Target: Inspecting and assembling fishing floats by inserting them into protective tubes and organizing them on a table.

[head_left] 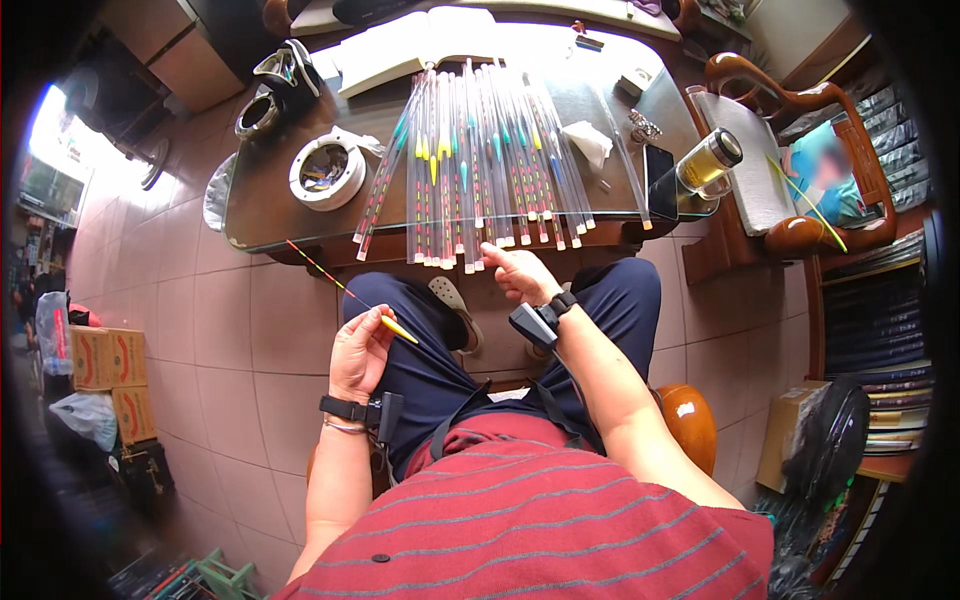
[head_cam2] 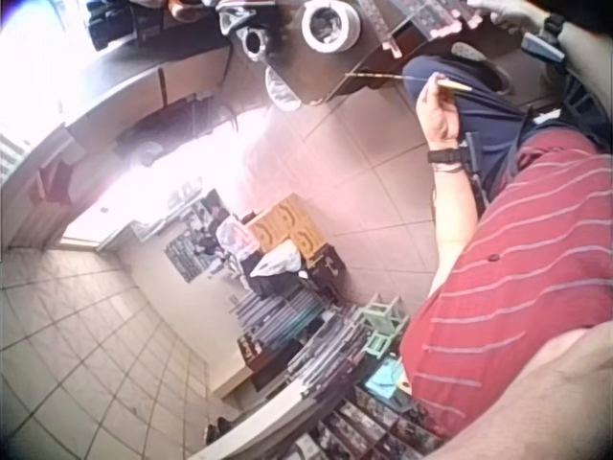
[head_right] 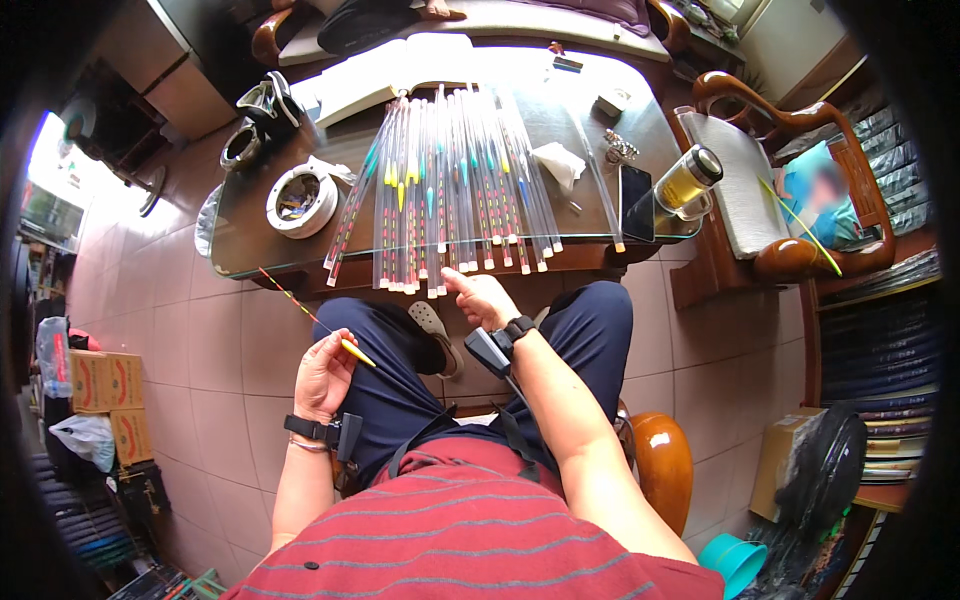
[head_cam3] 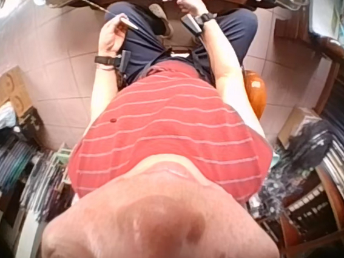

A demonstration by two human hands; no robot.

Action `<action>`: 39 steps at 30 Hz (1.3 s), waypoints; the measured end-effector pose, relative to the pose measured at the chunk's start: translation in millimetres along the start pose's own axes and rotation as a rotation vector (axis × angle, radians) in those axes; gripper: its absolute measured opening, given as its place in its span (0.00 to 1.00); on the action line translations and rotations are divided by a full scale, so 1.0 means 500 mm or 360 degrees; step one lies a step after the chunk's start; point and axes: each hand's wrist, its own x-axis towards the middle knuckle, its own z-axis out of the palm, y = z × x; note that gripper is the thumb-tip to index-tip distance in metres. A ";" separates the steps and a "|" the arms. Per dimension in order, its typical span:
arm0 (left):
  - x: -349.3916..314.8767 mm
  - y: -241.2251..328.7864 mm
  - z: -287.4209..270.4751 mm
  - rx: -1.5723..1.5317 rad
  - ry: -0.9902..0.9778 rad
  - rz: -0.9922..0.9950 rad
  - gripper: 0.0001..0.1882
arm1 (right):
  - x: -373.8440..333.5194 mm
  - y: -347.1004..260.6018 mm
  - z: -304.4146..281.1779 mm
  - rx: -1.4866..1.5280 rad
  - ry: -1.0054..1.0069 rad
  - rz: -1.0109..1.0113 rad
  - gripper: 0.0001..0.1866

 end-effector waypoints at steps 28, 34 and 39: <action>0.004 0.002 -0.005 -0.0005 -0.0058 -0.0015 0.09 | -0.026 0.037 -0.003 0.0447 0.0060 -0.0316 0.13; 0.002 0.005 0.002 -0.0044 -0.0031 -0.0023 0.09 | -0.039 0.036 0.031 0.0160 -0.0010 -0.0012 0.19; 0.004 0.002 0.003 -0.0029 -0.0030 -0.0013 0.09 | -0.013 0.057 0.072 0.0447 -0.0269 0.0055 0.14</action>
